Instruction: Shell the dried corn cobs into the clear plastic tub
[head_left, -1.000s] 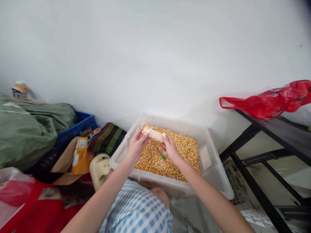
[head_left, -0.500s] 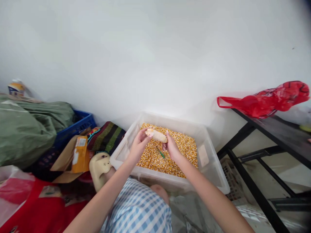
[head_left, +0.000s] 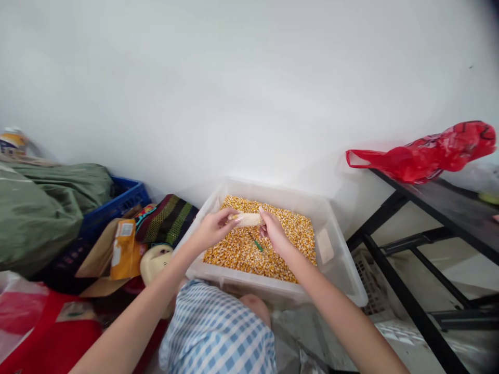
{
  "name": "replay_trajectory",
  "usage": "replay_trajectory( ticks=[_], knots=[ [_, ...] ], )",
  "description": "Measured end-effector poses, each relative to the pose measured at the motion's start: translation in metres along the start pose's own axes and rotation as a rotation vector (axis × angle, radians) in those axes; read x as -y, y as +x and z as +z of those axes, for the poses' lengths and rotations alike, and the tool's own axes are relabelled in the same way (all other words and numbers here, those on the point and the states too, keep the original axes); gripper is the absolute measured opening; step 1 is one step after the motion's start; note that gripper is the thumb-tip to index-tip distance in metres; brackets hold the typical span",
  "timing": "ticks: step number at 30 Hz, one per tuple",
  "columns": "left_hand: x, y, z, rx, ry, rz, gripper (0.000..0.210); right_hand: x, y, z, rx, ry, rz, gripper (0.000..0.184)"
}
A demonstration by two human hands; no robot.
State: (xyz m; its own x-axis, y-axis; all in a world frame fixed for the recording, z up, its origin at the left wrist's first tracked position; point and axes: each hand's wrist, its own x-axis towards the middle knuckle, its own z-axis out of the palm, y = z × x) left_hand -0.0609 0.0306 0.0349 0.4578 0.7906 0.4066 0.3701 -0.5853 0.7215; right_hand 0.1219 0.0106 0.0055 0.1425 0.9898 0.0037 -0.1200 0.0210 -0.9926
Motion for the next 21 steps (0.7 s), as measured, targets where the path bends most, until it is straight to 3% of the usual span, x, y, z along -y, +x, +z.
replay_trajectory(
  ticks=[4, 10, 18, 21],
  knots=[
    [-0.003, -0.003, 0.010, -0.081, -0.029, -0.046, 0.028, -0.001, 0.000, 0.002, -0.112, -0.161, -0.102, 0.038],
    [-0.011, -0.002, 0.032, -0.159, -0.358, -0.189, 0.027, 0.002, -0.009, 0.001, -0.378, -0.516, -0.500, 0.034],
    [-0.019, 0.002, 0.039, -0.227, -0.585, -0.288, 0.030, 0.008, -0.015, -0.007, -0.376, -0.744, -0.689, 0.026],
    [-0.018, 0.002, 0.038, -0.176, -0.560, -0.300, 0.030, 0.010, -0.012, -0.007, -0.386, -0.693, -0.637, 0.030]
  ],
)
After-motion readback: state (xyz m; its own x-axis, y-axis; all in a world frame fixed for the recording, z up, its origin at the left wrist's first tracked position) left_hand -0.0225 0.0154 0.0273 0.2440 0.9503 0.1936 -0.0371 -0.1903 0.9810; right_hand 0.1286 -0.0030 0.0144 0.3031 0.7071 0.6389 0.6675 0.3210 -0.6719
